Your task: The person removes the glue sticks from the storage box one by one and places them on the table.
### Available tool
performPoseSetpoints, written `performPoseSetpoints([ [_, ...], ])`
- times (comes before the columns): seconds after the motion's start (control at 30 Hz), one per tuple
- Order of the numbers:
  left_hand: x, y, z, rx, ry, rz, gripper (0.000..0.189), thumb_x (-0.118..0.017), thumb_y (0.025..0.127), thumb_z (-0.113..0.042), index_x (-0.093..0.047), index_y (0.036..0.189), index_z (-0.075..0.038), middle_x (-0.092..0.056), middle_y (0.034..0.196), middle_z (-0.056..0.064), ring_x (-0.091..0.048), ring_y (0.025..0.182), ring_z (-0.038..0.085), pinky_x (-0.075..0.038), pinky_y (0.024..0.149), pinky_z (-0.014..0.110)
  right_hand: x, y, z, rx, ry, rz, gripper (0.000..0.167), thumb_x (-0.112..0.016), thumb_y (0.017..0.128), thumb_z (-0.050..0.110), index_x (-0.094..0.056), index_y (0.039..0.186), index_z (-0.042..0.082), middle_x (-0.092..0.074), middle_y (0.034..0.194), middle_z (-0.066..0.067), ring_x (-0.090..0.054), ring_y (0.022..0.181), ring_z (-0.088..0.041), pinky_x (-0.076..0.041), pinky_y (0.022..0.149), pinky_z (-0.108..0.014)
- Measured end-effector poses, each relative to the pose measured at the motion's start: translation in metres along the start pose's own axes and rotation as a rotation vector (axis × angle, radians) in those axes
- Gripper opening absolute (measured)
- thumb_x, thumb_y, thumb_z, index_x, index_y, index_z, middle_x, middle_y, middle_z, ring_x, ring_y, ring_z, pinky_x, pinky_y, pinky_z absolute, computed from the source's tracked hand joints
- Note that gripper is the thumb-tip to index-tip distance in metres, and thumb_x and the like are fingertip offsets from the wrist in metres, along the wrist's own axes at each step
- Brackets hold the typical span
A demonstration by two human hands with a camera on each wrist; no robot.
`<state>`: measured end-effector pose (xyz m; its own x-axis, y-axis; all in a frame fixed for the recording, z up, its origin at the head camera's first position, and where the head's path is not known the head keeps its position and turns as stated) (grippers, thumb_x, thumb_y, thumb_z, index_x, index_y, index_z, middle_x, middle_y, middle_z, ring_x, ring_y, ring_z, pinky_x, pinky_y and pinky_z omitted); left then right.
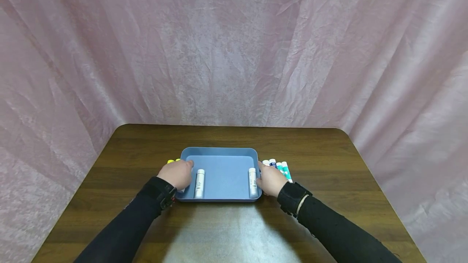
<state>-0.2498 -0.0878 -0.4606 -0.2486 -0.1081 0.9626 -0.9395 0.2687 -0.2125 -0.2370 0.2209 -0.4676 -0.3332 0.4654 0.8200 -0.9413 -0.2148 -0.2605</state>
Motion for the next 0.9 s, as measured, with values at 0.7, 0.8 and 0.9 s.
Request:
performPoseSetpoints([
  [0.7, 0.027, -0.005, 0.015, -0.008, -0.104, -0.032, 0.047, -0.058, 0.098, -0.018, -0.054, 0.141, 0.0, -0.071, 0.119, 0.018, -0.065, 0.079, 0.018, -0.053, 0.072, 0.038, 0.0, 0.0, 0.001, 0.002, -0.015, -0.002, 0.066, -0.057, 0.096, 0.006, -0.032, 0.156, -0.005, -0.061, 0.062, -0.004, -0.054, 0.041, -0.012, -0.044, 0.045, -0.026],
  [0.8, 0.03, -0.007, 0.018, -0.02, -0.111, -0.037, 0.047, -0.057, 0.098, -0.018, -0.053, 0.142, 0.002, -0.07, 0.119, 0.019, -0.064, 0.081, 0.018, -0.052, 0.074, 0.038, 0.0, 0.001, 0.001, -0.002, -0.014, 0.0, 0.066, -0.058, 0.096, 0.005, -0.032, 0.156, -0.005, -0.061, 0.063, -0.003, -0.054, 0.041, -0.012, -0.044, 0.045, -0.026],
  [0.9, 0.032, -0.007, 0.02, -0.017, -0.139, -0.029, 0.048, -0.055, 0.099, -0.018, -0.052, 0.143, 0.001, -0.071, 0.113, 0.017, -0.061, 0.072, 0.016, -0.048, 0.066, 0.035, 0.0, 0.001, 0.001, -0.003, -0.012, 0.002, 0.066, -0.058, 0.096, 0.005, -0.032, 0.155, -0.006, -0.061, 0.065, -0.003, -0.055, 0.042, -0.012, -0.044, 0.045, -0.026],
])
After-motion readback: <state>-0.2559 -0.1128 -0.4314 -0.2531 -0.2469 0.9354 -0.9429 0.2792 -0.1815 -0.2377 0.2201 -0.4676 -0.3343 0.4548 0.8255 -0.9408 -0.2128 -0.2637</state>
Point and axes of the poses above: each hand's wrist, its own y-axis towards the middle knuckle, its own x-axis out of the back of the hand, z = x × y, the point moved 1 cm from there along y, towards the middle knuckle
